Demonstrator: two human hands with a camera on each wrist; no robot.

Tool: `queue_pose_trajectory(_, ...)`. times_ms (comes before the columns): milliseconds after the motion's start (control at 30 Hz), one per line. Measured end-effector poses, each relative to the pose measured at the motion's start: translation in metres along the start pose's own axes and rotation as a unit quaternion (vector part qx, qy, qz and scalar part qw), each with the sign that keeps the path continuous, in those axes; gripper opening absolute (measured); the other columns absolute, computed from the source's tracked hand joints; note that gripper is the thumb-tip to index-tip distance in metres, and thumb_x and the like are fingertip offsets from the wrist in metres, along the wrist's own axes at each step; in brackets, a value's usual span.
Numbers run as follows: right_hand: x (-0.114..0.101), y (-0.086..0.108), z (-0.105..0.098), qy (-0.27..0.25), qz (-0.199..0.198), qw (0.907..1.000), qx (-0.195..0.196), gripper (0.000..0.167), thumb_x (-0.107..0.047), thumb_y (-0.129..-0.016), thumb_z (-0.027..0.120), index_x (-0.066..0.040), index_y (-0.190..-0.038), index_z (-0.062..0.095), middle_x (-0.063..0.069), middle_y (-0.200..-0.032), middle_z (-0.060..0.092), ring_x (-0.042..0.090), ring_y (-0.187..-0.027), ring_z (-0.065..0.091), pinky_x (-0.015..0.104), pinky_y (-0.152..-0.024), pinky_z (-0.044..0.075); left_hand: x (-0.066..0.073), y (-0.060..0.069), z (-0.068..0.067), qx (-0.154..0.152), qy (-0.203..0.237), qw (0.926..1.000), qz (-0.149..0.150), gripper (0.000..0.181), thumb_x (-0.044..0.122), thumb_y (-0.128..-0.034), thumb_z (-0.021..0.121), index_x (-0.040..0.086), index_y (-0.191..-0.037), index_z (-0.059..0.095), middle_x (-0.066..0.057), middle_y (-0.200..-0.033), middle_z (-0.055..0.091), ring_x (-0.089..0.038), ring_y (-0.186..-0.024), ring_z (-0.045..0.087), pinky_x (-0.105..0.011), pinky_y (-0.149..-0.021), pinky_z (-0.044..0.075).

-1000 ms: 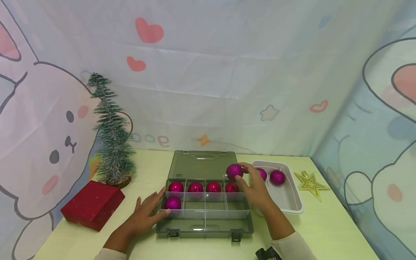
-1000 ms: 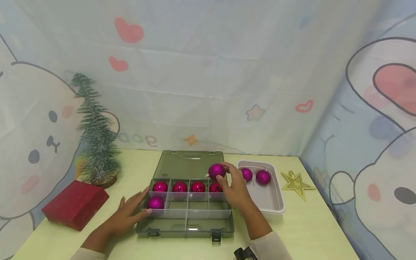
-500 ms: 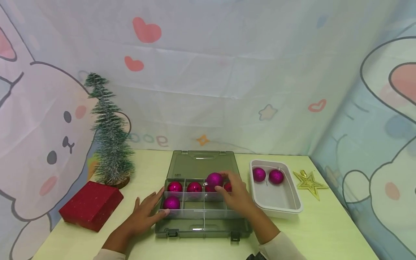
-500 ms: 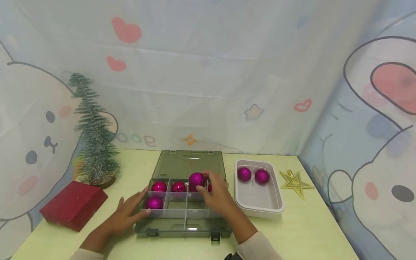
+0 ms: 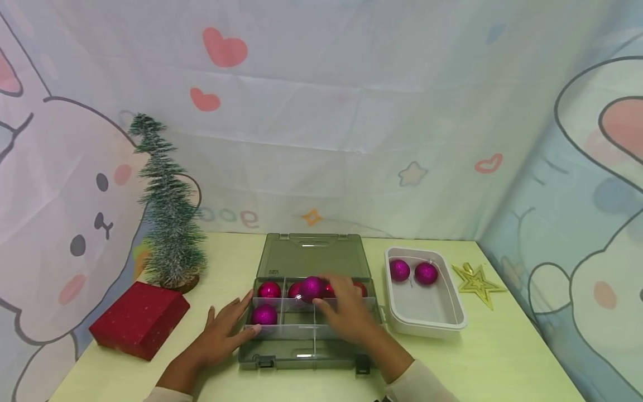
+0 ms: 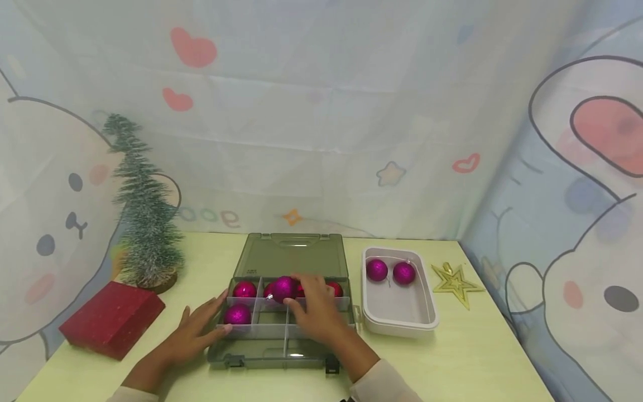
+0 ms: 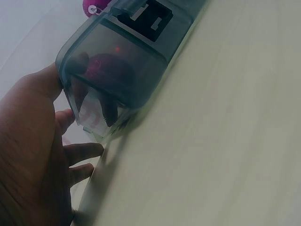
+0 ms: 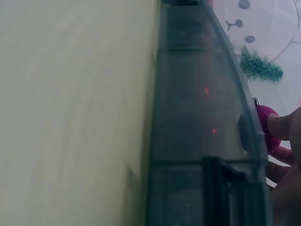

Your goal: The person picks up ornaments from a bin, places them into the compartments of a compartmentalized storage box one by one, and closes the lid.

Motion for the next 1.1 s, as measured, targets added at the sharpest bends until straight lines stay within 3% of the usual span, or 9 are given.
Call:
queue_pose_trajectory(200,-0.002,0.003,0.013,0.011,-0.017,0.9997,-0.010,0.054,-0.030,-0.105,0.075,-0.009,-0.152,0.057,0.012,-0.150,0.065,0.035,-0.141,0.056,0.070,-0.117,0.038,0.002,0.000,0.000,0.001,0.001,1.0000,0.002,0.086,0.053,-0.1071,0.063,0.023,-0.177,0.023,-0.021,-0.176,0.039,-0.056,-0.165,0.023,-0.087,-0.122,-0.012)
queue_pose_trajectory(433,-0.003,0.005,0.026,0.016,-0.029,0.9989,-0.032,0.051,-0.033,-0.105,0.074,-0.013,-0.150,0.058,0.009,-0.150,0.063,0.034,-0.148,0.050,0.069,-0.117,0.037,0.001,0.002,0.000,-0.005,0.004,1.0000,-0.001,0.086,0.052,-0.1076,0.063,0.023,-0.177,0.022,-0.021,-0.177,0.037,-0.056,-0.165,0.021,-0.088,-0.121,-0.012)
queue_pose_trajectory(1100,-0.004,0.009,0.034,0.073,-0.049,0.9949,-0.050,0.046,-0.038,-0.105,0.075,-0.018,-0.145,0.065,0.007,-0.149,0.057,0.033,-0.149,0.046,0.071,-0.119,0.033,0.000,0.000,0.002,-0.008,0.010,0.9999,-0.003,0.085,0.053,-0.1073,0.063,0.027,-0.177,0.022,-0.021,-0.177,0.035,-0.056,-0.166,0.020,-0.087,-0.121,-0.014)
Point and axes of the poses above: each hand's wrist, its own y-axis away from the middle knuckle, its own z-axis out of the palm, x = y × z, the point moved 10 cm from there along -y, towards the middle knuckle
